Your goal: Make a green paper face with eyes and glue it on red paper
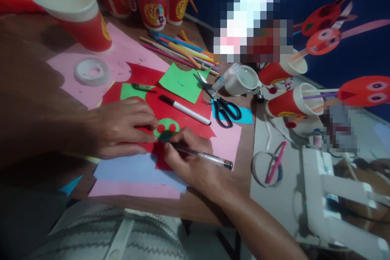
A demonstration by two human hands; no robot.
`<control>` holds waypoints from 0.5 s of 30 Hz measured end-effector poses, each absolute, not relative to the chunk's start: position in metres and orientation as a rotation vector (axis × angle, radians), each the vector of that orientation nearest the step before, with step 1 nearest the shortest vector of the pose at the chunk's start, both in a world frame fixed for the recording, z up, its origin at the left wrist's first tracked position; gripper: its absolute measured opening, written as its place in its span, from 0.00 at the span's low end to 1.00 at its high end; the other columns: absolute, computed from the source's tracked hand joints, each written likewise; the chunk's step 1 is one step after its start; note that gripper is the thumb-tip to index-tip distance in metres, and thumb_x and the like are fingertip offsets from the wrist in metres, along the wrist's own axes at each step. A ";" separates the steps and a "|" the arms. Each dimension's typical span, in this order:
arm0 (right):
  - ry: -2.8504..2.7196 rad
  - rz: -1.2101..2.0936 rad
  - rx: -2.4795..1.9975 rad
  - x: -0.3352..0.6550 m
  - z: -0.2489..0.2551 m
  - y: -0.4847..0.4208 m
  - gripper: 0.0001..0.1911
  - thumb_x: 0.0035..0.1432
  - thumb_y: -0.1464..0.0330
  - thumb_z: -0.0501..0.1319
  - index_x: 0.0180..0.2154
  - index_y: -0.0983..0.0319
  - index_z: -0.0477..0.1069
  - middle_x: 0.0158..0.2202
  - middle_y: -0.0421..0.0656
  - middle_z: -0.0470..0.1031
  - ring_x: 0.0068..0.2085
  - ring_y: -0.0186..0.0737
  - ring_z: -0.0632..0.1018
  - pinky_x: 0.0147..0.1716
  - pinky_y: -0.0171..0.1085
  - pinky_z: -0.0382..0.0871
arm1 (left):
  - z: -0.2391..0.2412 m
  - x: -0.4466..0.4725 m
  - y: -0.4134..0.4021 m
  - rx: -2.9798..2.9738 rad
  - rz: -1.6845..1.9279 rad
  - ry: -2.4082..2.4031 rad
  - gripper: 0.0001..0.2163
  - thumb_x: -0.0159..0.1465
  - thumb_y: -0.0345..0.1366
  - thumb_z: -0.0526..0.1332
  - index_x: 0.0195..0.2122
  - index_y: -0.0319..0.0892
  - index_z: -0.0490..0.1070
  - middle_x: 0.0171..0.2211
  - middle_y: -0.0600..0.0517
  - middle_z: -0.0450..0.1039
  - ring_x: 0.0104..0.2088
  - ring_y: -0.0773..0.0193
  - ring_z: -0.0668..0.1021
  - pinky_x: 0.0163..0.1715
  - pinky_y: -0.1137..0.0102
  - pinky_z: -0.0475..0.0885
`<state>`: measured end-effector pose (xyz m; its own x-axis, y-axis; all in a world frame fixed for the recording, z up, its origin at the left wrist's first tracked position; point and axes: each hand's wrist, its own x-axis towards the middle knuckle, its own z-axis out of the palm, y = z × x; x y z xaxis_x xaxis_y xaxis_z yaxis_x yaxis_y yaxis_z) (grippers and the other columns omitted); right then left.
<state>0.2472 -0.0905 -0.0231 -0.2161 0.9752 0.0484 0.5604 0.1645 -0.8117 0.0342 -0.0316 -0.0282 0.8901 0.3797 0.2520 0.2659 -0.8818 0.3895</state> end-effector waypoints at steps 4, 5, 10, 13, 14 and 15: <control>-1.859 0.877 -1.451 0.247 -0.022 -0.091 0.07 0.51 0.69 0.61 0.25 0.61 0.64 0.15 0.32 0.65 0.15 0.26 0.63 0.15 0.28 0.57 | -0.029 0.035 -0.032 2.706 0.461 0.475 0.10 0.63 0.38 0.55 0.33 0.43 0.75 0.37 0.45 0.72 0.39 0.55 0.70 0.39 0.60 0.61; -1.852 0.872 -1.457 0.247 -0.022 -0.091 0.07 0.51 0.69 0.61 0.25 0.61 0.64 0.15 0.32 0.64 0.15 0.26 0.62 0.15 0.28 0.57 | -0.030 0.035 -0.032 2.697 0.483 0.475 0.09 0.62 0.38 0.55 0.33 0.43 0.75 0.37 0.45 0.72 0.38 0.56 0.70 0.38 0.60 0.61; -1.849 0.877 -1.472 0.248 -0.023 -0.091 0.07 0.51 0.68 0.61 0.25 0.60 0.64 0.15 0.32 0.64 0.15 0.26 0.62 0.15 0.28 0.57 | -0.033 0.035 -0.031 2.687 0.516 0.469 0.09 0.62 0.38 0.55 0.33 0.44 0.74 0.37 0.45 0.72 0.39 0.56 0.70 0.39 0.61 0.61; -1.861 0.877 -1.479 0.249 -0.023 -0.090 0.07 0.51 0.69 0.61 0.25 0.60 0.64 0.15 0.32 0.65 0.15 0.26 0.63 0.15 0.28 0.57 | -0.035 0.036 -0.031 2.689 0.546 0.460 0.09 0.62 0.38 0.55 0.32 0.43 0.74 0.36 0.46 0.72 0.38 0.56 0.70 0.38 0.61 0.60; -1.860 0.873 -1.473 0.249 -0.023 -0.090 0.07 0.51 0.69 0.61 0.25 0.60 0.64 0.15 0.32 0.65 0.16 0.26 0.63 0.15 0.28 0.58 | -0.035 0.036 -0.031 2.688 0.549 0.458 0.09 0.62 0.38 0.55 0.32 0.43 0.74 0.36 0.46 0.71 0.38 0.56 0.70 0.38 0.61 0.60; -1.857 0.867 -1.465 0.250 -0.023 -0.090 0.07 0.52 0.70 0.61 0.25 0.60 0.64 0.16 0.32 0.66 0.16 0.26 0.64 0.16 0.28 0.58 | -0.035 0.036 -0.031 2.688 0.551 0.459 0.09 0.62 0.38 0.55 0.32 0.43 0.74 0.36 0.46 0.71 0.38 0.56 0.70 0.38 0.61 0.60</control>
<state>0.2495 -0.0898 -0.0233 -0.1998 0.9775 0.0671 0.5761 0.1725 -0.7990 0.0357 -0.0307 -0.0352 0.8715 0.3781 0.3122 0.2389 -0.8834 0.4031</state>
